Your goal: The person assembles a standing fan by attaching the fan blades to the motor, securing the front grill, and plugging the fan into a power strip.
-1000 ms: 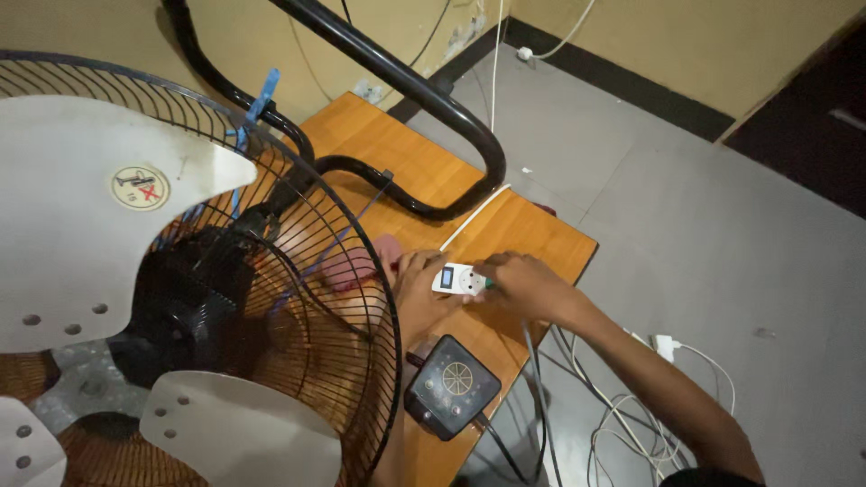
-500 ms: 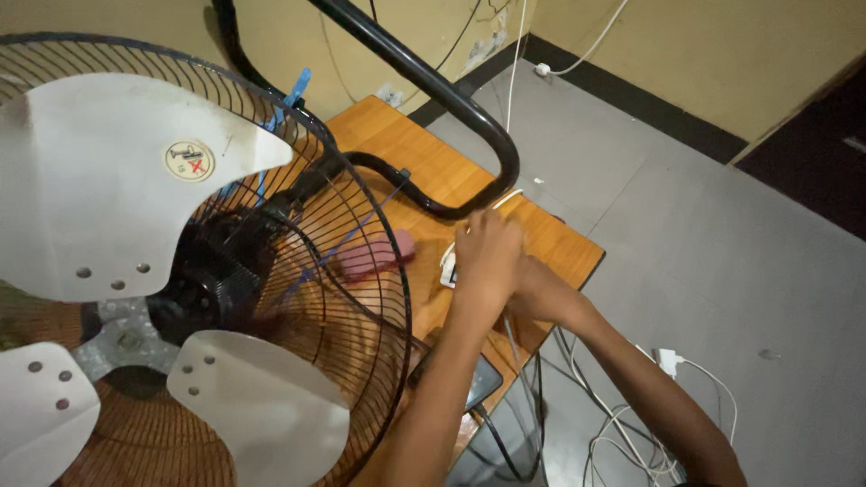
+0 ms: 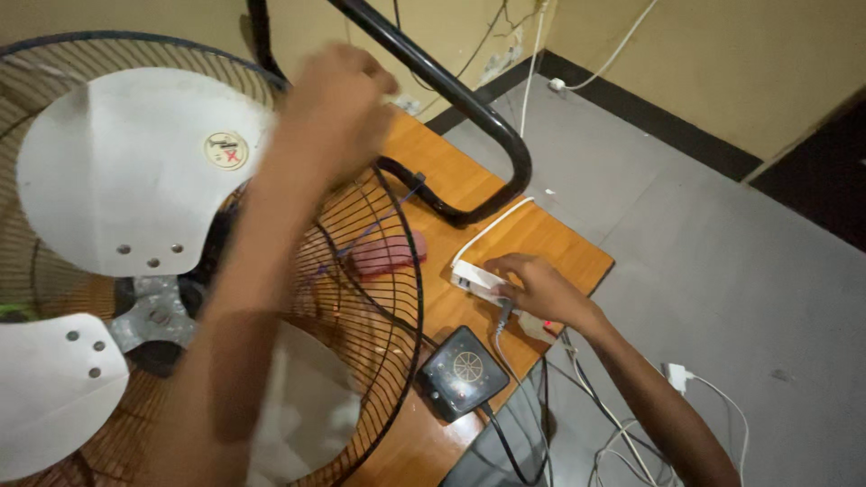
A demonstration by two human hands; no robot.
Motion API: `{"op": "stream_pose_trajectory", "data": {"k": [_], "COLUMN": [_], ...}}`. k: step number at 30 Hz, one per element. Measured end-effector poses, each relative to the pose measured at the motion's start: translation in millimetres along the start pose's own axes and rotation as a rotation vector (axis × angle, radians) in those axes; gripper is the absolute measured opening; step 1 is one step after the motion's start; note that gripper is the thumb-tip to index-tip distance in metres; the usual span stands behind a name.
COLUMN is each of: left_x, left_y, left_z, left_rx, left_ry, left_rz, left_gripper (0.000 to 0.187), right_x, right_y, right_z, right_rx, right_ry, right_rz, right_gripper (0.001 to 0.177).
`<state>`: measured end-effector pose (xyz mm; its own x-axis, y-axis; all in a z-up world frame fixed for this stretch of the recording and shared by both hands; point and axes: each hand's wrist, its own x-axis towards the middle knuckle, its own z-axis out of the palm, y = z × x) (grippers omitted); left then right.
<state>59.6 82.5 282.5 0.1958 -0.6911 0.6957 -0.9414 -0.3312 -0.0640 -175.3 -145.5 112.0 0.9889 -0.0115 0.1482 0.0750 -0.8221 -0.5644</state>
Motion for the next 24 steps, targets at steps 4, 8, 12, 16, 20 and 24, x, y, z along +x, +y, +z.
{"op": "stream_pose_trajectory", "data": {"k": [4, 8, 12, 16, 20, 24], "left_x": [-29.5, -46.2, -61.7, -70.7, -62.8, -57.1], "left_y": [-65.3, -104.0, -110.5, -100.8, -90.3, -85.5], "left_z": [-51.8, -73.5, -63.8, -56.1, -58.8, -58.5], "left_rx": [0.211, 0.356, 0.312, 0.388, 0.393, 0.411], "left_ry": [0.058, -0.020, -0.044, -0.046, -0.013, 0.011], "left_rz": [0.103, 0.047, 0.021, -0.040, -0.043, -0.046], "left_gripper": [0.025, 0.046, 0.058, 0.060, 0.061, 0.060], "right_x": [31.4, 98.1, 150.2, 163.0, 155.5, 145.2], "right_y": [-7.2, -5.9, 6.8, 8.9, -7.6, -35.2], "right_z": [3.8, 40.0, 80.8, 100.0, 81.2, 42.6], "right_rx": [-0.048, -0.141, -0.158, -0.168, -0.112, -0.378], "right_ry": [0.057, -0.106, -0.112, -0.125, -0.074, -0.244], "right_rz": [-0.271, -0.468, -0.577, -0.624, -0.715, 0.012], "right_gripper": [0.036, 0.034, 0.051, 0.059, 0.050, 0.055]}}
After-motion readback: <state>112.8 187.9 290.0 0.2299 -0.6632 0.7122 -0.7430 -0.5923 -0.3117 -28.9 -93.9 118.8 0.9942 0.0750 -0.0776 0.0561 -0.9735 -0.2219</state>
